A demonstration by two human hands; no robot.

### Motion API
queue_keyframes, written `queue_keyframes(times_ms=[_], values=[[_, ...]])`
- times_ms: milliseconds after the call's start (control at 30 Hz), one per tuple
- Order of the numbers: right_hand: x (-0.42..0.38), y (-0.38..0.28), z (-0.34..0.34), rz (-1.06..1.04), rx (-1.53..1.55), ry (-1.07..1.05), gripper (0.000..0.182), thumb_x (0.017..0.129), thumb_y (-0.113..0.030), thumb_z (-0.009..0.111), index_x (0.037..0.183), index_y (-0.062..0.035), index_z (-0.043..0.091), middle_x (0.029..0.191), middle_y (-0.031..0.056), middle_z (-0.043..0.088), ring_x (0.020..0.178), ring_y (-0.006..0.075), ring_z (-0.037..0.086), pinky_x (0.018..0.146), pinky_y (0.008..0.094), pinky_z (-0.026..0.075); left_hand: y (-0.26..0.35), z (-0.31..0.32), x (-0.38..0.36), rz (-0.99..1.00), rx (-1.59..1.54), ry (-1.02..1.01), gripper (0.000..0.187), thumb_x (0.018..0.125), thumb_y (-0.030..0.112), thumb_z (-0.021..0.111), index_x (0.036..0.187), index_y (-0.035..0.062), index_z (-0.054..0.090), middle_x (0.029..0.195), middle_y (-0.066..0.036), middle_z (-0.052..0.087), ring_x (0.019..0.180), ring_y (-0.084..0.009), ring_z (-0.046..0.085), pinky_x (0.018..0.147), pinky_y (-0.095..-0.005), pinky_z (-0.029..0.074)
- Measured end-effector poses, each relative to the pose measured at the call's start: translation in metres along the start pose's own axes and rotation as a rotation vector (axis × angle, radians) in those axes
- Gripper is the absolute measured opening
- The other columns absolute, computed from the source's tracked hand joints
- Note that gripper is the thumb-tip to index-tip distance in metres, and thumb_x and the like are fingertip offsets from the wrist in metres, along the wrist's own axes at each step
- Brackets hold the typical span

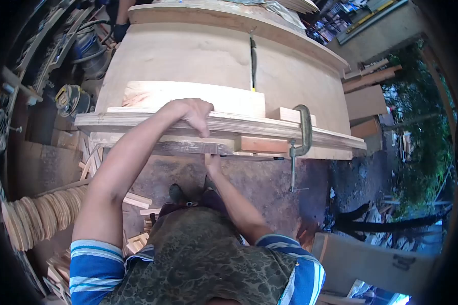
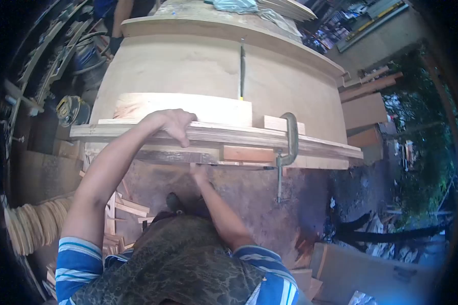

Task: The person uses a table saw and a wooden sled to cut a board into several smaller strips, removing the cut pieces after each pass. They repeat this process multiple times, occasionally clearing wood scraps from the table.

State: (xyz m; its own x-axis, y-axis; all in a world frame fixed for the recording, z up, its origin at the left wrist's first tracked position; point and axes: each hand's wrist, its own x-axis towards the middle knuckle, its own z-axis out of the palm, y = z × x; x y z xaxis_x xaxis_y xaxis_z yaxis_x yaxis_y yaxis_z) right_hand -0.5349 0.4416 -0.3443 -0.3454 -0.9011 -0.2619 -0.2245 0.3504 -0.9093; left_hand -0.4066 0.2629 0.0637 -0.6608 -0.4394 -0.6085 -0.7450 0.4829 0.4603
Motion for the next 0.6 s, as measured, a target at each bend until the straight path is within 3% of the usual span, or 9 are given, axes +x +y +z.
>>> queue_keyframes(times_ms=[33, 167, 233, 267, 333, 367, 433, 533, 600], values=[[-0.043, -0.074, -0.035, 0.009, -0.145, -0.028, 0.053, 0.097, -0.026, 0.068, 0.142, -0.0004, 0.055, 0.128, 0.0161, 0.07, 0.118, 0.0226, 0.065, 0.095, 0.0413, 0.053, 0.0, 0.001, 0.0, -0.01, 0.009, 0.009, 0.092, 0.062, 0.029, 0.085, 0.142, -0.0048, 0.054, 0.121, -0.025, 0.072, 0.115, -0.0359, 0.07, 0.102, -0.0408, 0.055], [-0.17, -0.249, -0.179, 0.119, 0.26, -0.663, 0.033, 0.096, -0.002, 0.059, 0.127, 0.0037, 0.067, 0.128, 0.016, 0.072, 0.112, 0.0219, 0.07, 0.097, 0.0371, 0.056, 0.001, 0.0, -0.003, 0.003, 0.053, 0.039, 0.092, 0.063, 0.03, 0.085, 0.143, -0.0042, 0.054, 0.12, -0.026, 0.072, 0.115, -0.0362, 0.07, 0.102, -0.0414, 0.055], [-0.179, -0.297, -0.257, -0.026, 0.038, -0.539, 0.031, 0.092, -0.002, 0.061, 0.12, 0.0003, 0.073, 0.122, 0.0127, 0.075, 0.109, 0.0208, 0.072, 0.095, 0.0378, 0.058, -0.002, -0.001, 0.0, -0.002, 0.034, 0.029, 0.092, 0.063, 0.03, 0.086, 0.143, -0.0043, 0.054, 0.118, -0.025, 0.072, 0.115, -0.0369, 0.07, 0.102, -0.0419, 0.055], [-0.168, -0.305, -0.29, -0.213, -0.092, -0.28, 0.026, 0.086, -0.003, 0.064, 0.109, -0.0023, 0.077, 0.112, 0.0116, 0.078, 0.101, 0.0225, 0.074, 0.09, 0.0389, 0.059, 0.0, -0.002, -0.003, -0.006, 0.024, 0.024, 0.093, 0.063, 0.029, 0.086, 0.143, -0.0041, 0.053, 0.117, -0.026, 0.072, 0.115, -0.0373, 0.069, 0.102, -0.0421, 0.055], [-0.127, -0.319, -0.361, -0.59, -0.671, 0.156, 0.037, 0.081, -0.007, 0.07, 0.118, -0.0038, 0.072, 0.114, 0.0183, 0.071, 0.106, 0.0371, 0.066, 0.096, 0.048, 0.054, 0.004, 0.001, -0.005, -0.005, 0.017, 0.011, 0.093, 0.063, 0.029, 0.086, 0.144, -0.004, 0.053, 0.115, -0.026, 0.072, 0.115, -0.0378, 0.069, 0.102, -0.0423, 0.055], [-0.102, -0.313, -0.398, -0.561, -0.969, 0.175, 0.05, 0.08, -0.01, 0.074, 0.129, -0.004, 0.065, 0.125, 0.0208, 0.065, 0.116, 0.0426, 0.057, 0.102, 0.0522, 0.048, 0.005, 0.001, -0.006, 0.005, 0.041, 0.025, 0.091, 0.064, 0.031, 0.086, 0.142, -0.0036, 0.054, 0.119, -0.026, 0.071, 0.115, -0.0377, 0.069, 0.102, -0.0424, 0.055], [-0.053, -0.316, -0.437, -0.578, -1.1, 0.138, 0.069, 0.077, -0.014, 0.081, 0.14, -0.0016, 0.055, 0.133, 0.0213, 0.061, 0.124, 0.0428, 0.052, 0.112, 0.0526, 0.04, 0.007, -0.003, -0.009, -0.002, 0.052, 0.06, 0.088, 0.065, 0.033, 0.085, 0.14, -0.0032, 0.056, 0.123, -0.026, 0.07, 0.116, -0.0375, 0.068, 0.102, -0.0425, 0.055], [0.005, -0.303, -0.46, -0.676, -1.188, 0.039, 0.076, 0.077, -0.025, 0.084, 0.143, -0.003, 0.053, 0.136, 0.0205, 0.059, 0.125, 0.0432, 0.051, 0.112, 0.0532, 0.038, 0.014, -0.009, -0.014, -0.023, 0.035, 0.022, 0.093, 0.063, 0.032, 0.088, 0.143, -0.0026, 0.053, 0.123, -0.028, 0.068, 0.121, -0.0414, 0.064, 0.104, -0.0439, 0.053], [0.027, -0.3, -0.459, -0.584, -1.315, -0.155, 0.077, 0.078, -0.036, 0.084, 0.14, -0.0028, 0.054, 0.136, 0.0205, 0.059, 0.126, 0.0428, 0.05, 0.11, 0.0534, 0.038, 0.015, -0.009, -0.013, -0.036, 0.029, 0.017, 0.093, 0.063, 0.032, 0.088, 0.142, -0.0022, 0.054, 0.126, -0.028, 0.067, 0.123, -0.0412, 0.063, 0.105, -0.0438, 0.053]])
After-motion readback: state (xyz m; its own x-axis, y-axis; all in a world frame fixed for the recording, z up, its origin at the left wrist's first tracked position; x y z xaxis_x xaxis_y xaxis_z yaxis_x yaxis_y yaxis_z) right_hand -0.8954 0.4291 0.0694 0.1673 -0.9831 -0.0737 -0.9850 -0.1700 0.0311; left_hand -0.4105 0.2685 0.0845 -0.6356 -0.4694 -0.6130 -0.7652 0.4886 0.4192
